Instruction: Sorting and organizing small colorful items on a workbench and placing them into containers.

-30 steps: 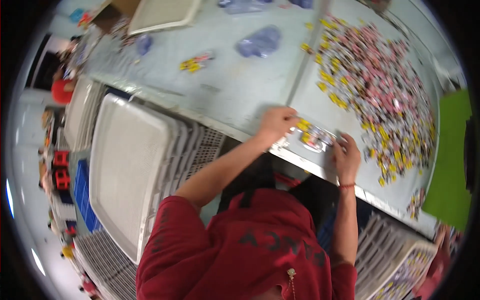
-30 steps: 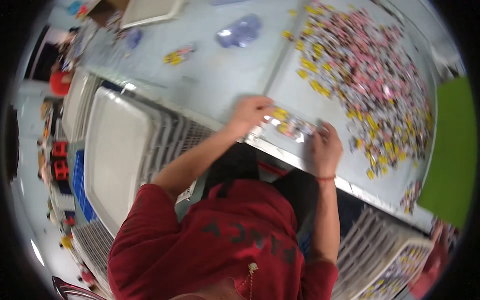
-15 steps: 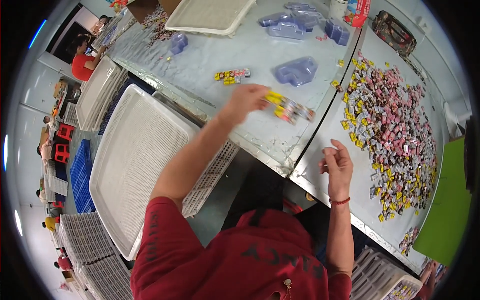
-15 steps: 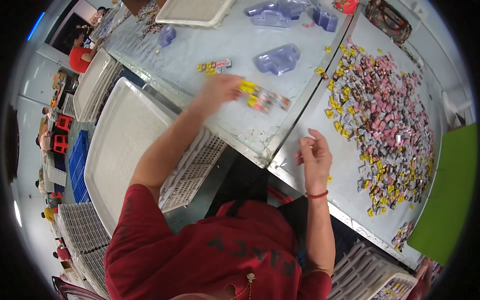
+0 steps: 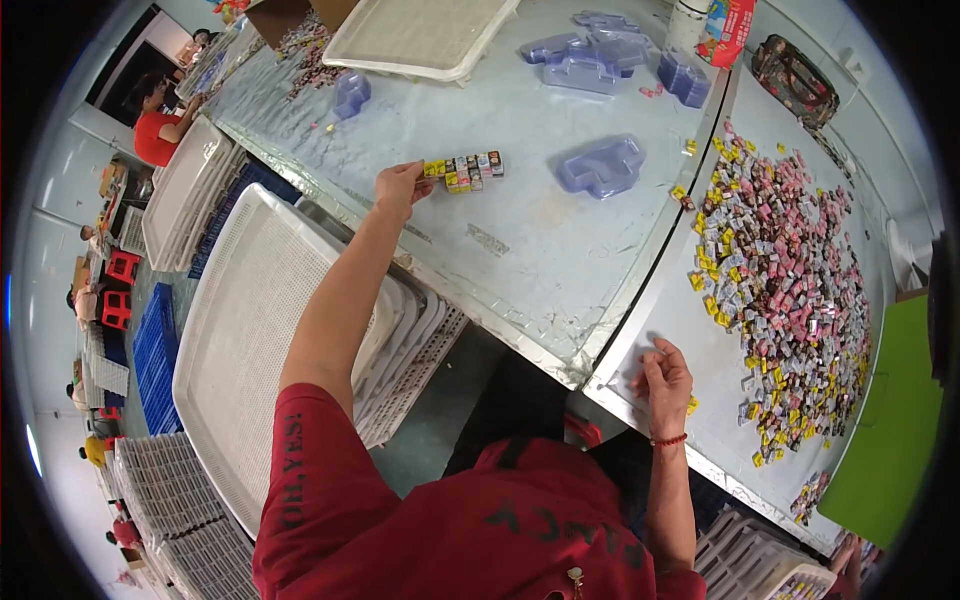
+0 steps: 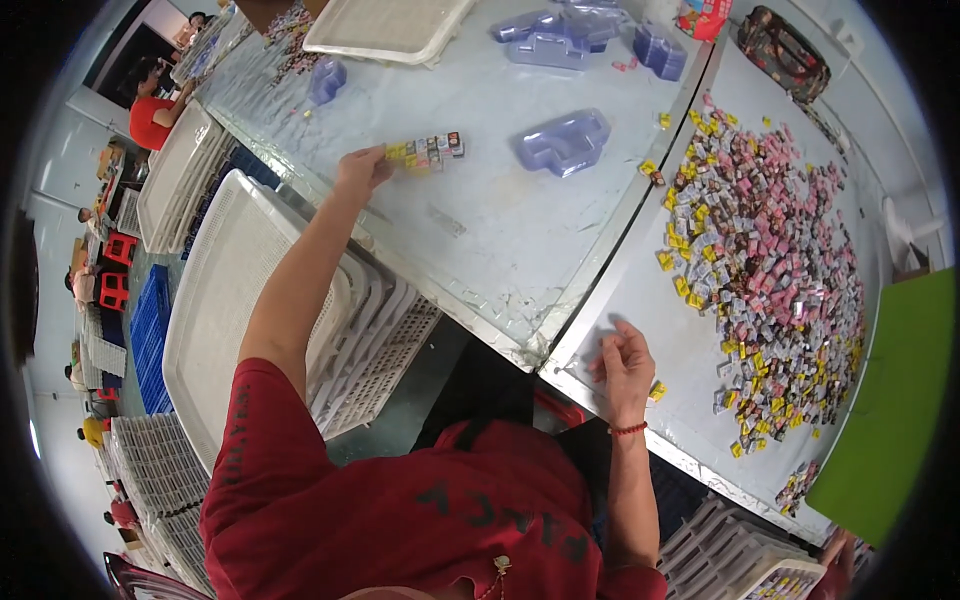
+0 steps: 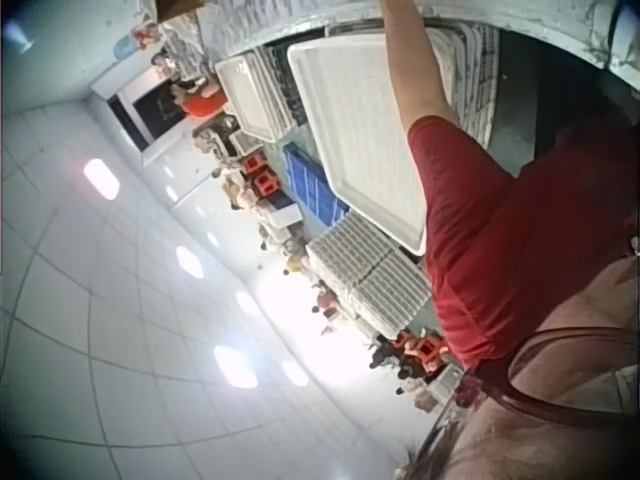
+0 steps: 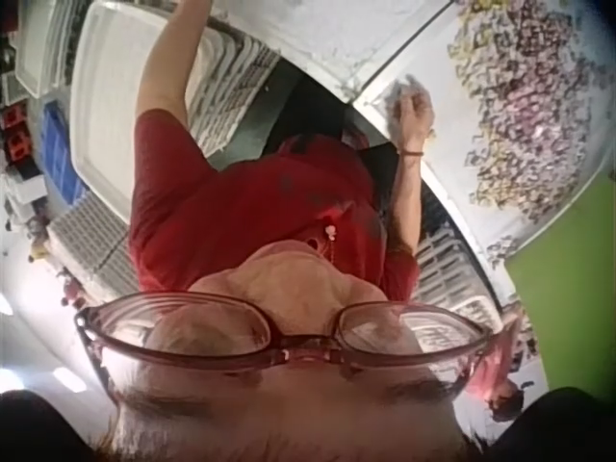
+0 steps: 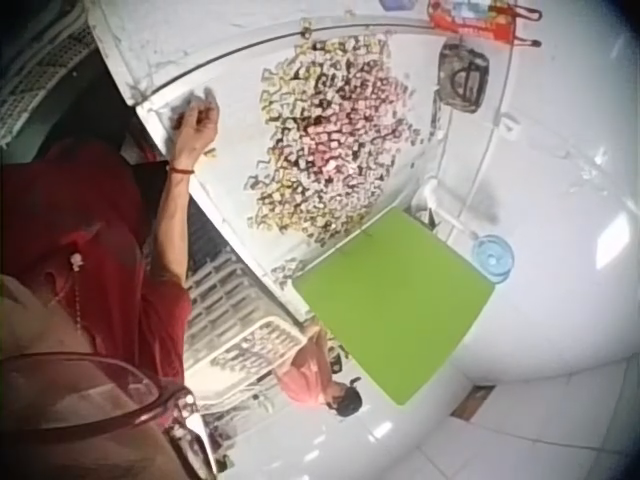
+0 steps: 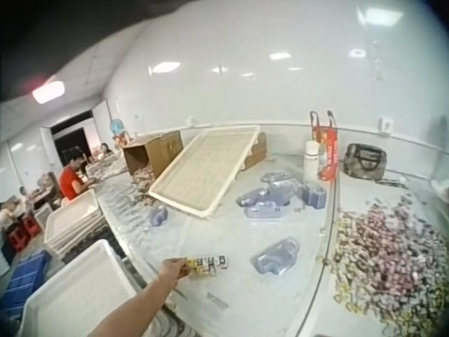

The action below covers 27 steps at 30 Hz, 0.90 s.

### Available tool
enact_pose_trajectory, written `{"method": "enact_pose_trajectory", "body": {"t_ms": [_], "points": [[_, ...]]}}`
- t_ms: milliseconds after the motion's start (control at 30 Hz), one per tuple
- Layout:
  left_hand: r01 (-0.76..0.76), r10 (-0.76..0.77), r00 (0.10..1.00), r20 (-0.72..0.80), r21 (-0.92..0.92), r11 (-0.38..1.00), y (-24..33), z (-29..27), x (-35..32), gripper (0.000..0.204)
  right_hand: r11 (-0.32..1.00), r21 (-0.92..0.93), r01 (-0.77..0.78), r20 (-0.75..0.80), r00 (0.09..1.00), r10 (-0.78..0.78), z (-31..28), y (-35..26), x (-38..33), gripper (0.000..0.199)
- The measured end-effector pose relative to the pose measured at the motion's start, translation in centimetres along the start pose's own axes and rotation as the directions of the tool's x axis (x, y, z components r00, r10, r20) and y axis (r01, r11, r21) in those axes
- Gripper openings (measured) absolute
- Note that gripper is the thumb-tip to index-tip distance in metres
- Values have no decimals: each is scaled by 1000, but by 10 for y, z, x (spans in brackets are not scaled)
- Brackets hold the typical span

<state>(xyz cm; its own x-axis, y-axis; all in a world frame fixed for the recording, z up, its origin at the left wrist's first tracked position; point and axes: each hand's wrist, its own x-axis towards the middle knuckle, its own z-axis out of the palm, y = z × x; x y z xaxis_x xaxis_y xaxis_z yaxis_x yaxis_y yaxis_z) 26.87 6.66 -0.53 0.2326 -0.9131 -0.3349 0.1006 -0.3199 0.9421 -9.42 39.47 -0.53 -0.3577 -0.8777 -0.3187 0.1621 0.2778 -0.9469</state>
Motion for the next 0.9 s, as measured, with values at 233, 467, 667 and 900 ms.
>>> {"method": "enact_pose_trajectory", "body": {"t_ms": [233,467,667,900], "points": [[-579,627,734,260,721,380,1,13,-3,67,999,-52,-14,-26,1000,12,3,1,2,29],[-755,138,633,762,647,-108,30,46,-5,103,995,-82,57,-45,997,-61,5,4,2,30],[-810,165,587,793,576,111,15,41,-1,93,991,-115,63,-80,994,-73,8,8,1,30],[-900,198,435,878,421,111,-3,57,-34,88,992,-112,57,-94,993,-68,9,7,-1,31]]}}
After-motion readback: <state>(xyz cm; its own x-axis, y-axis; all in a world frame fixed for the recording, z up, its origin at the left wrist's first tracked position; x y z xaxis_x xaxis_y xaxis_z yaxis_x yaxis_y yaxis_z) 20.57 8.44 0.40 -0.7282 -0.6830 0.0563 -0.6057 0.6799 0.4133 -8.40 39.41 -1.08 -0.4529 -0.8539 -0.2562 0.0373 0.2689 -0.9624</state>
